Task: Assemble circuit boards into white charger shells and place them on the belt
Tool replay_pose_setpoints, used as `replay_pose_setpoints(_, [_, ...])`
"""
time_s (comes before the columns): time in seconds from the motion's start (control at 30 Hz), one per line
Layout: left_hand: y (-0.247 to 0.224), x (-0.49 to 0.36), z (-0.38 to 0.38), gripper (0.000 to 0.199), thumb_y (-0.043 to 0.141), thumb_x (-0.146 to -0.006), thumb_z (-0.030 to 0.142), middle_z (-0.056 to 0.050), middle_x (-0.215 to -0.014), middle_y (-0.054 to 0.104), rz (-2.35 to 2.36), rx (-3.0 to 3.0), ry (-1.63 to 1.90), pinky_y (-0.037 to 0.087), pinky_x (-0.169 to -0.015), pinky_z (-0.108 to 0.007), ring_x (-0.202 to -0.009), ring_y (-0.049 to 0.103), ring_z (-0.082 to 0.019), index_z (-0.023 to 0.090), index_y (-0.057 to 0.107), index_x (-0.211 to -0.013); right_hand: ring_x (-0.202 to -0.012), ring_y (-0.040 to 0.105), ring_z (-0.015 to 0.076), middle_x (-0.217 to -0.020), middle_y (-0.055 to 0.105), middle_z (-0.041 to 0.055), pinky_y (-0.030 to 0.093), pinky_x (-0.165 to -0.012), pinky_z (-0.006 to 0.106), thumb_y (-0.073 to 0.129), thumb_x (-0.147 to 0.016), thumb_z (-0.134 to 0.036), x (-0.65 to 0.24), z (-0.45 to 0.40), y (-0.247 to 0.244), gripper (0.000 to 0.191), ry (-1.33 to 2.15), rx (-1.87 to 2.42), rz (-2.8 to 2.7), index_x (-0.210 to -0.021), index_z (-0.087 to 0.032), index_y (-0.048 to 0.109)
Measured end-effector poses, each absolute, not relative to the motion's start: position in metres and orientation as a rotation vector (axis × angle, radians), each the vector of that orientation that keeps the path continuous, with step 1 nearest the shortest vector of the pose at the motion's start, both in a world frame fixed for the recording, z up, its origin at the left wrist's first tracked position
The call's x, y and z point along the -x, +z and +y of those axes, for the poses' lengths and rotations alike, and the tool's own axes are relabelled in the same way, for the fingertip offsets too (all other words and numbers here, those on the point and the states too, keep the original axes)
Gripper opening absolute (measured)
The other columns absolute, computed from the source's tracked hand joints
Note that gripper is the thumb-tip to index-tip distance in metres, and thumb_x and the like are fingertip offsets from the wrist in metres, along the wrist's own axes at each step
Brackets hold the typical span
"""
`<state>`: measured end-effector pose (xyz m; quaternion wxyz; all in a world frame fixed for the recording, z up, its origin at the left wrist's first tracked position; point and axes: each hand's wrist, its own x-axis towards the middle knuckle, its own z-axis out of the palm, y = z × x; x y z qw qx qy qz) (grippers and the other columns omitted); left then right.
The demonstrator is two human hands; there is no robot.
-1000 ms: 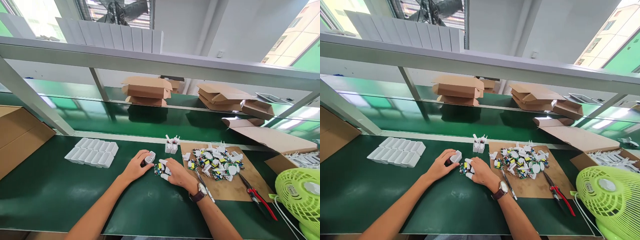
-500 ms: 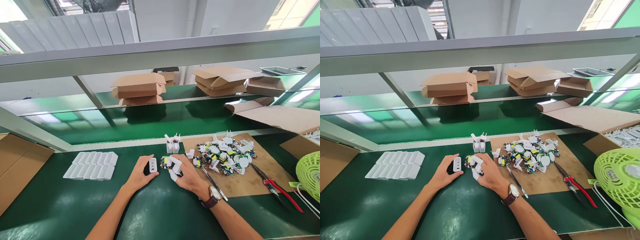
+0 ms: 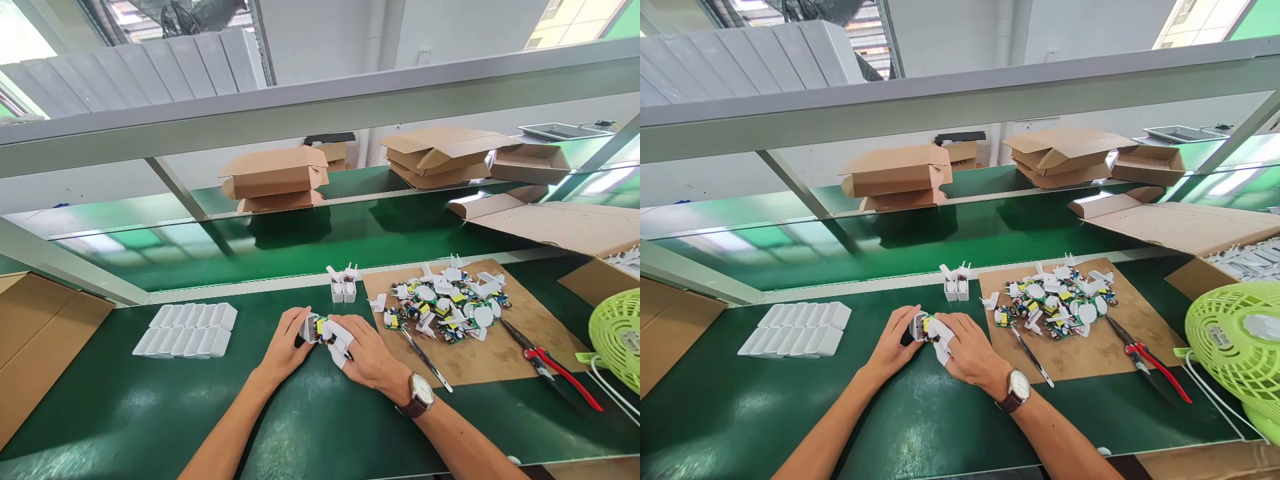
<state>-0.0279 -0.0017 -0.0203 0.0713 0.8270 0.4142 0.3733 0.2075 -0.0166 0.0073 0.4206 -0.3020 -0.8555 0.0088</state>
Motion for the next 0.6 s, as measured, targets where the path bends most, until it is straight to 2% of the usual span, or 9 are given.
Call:
replay_pose_setpoints(0.33, [-0.02, 0.0266, -0.0033, 0.064, 0.059, -0.097, 0.022, -0.014, -0.13, 0.057, 1.19, -2.521, 1.114, 0.054, -0.102, -0.046, -0.12, 0.06, -0.028, 0.029, 0.034, -0.155, -0.111, 0.064, 0.0311, -0.127, 0.066, 0.0217, 0.058, -0.087, 0.05, 0.052, -0.09, -0.004, -0.2045, -0.0169, 0.0065, 0.055, -0.007, 0.759, -2.169, -0.144, -0.011, 0.044])
replay_pose_setpoints(0.6, [-0.0214, 0.0273, -0.0026, 0.065, 0.06, -0.095, 0.019, -0.013, -0.128, 0.058, 1.177, -2.521, 1.116, 0.054, -0.101, -0.046, -0.119, 0.059, -0.028, 0.028, 0.036, -0.154, -0.11, 0.064, 0.0309, -0.129, 0.066, 0.0198, 0.058, -0.087, 0.049, 0.049, -0.089, -0.004, -0.2053, -0.0178, 0.0066, 0.06, 0.004, 0.813, -2.197, -0.148, -0.014, 0.04])
